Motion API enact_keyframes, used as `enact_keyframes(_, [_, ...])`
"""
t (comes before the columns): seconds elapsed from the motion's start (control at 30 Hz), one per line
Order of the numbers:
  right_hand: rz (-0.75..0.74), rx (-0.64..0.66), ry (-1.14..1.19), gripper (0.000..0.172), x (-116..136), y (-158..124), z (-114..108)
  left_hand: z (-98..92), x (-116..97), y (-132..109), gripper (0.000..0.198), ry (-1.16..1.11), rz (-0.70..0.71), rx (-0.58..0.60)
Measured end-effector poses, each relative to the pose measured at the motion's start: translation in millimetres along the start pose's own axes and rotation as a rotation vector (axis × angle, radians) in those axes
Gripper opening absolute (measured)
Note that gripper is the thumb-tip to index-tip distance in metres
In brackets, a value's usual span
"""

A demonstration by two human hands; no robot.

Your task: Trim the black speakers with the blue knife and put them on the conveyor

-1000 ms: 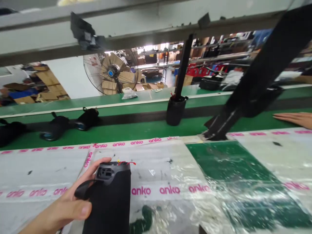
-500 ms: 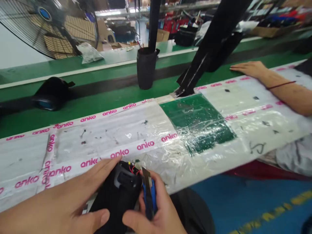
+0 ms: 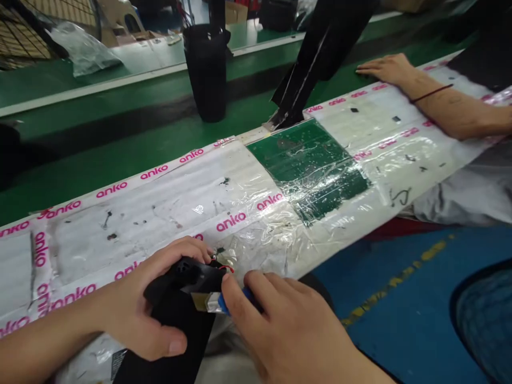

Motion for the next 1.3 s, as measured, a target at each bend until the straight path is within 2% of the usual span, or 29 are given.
enact_keyframes(0.27, [-0.011,0.087,-0.152,0.061,10.4,5.0,-0.9,-4.2,4.8,1.0,0.062,-0.065,-0.009,0.029])
enact_keyframes(0.47, [0.039,0.19,-0.223,0.067,16.3,0.9,-1.8,-1.9,3.3,-1.1,0.059,-0.06,-0.019,0.034])
enact_keyframes(0.73, [0.099,0.155,-0.23,0.052,19.6,6.5,2.7,0.6,-7.0,1.4,0.051,-0.024,-0.08,0.033])
enact_keyframes(0.87, [0.189,0.273,-0.133,0.048,19.0,16.8,-1.9,1.2,-8.3,0.4,0.048,-0.014,-0.094,0.042])
enact_keyframes(0.93, [0.234,0.355,-0.079,0.04,17.1,24.6,-7.3,2.1,-6.5,-1.1,0.049,-0.005,-0.114,0.038])
enact_keyframes(1.03, [0.217,0.417,-0.055,0.027,15.1,31.1,-20.2,4.0,-4.2,-3.8,0.047,0.009,-0.125,0.021])
enact_keyframes(1.17, [0.114,0.212,-0.081,0.016,17.0,24.7,-38.0,6.4,-3.7,-5.8,0.043,-0.002,-0.118,-0.019])
enact_keyframes(1.23, [0.069,0.126,-0.144,0.021,19.6,18.5,-38.0,7.5,-4.7,-5.8,0.043,0.002,-0.113,-0.036])
enact_keyframes(1.3, [0.04,0.129,-0.201,0.028,22.3,14.2,-30.4,8.0,-6.1,-5.4,0.043,0.029,-0.106,-0.059])
Point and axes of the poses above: each hand's wrist, its own y-axis towards the middle knuckle, its own z-axis out of the palm, x = y × z, the point moved 4 cm from there along y, towards the middle knuckle, and after that the axes turned 15 degrees about y, right-handed, at the moved point
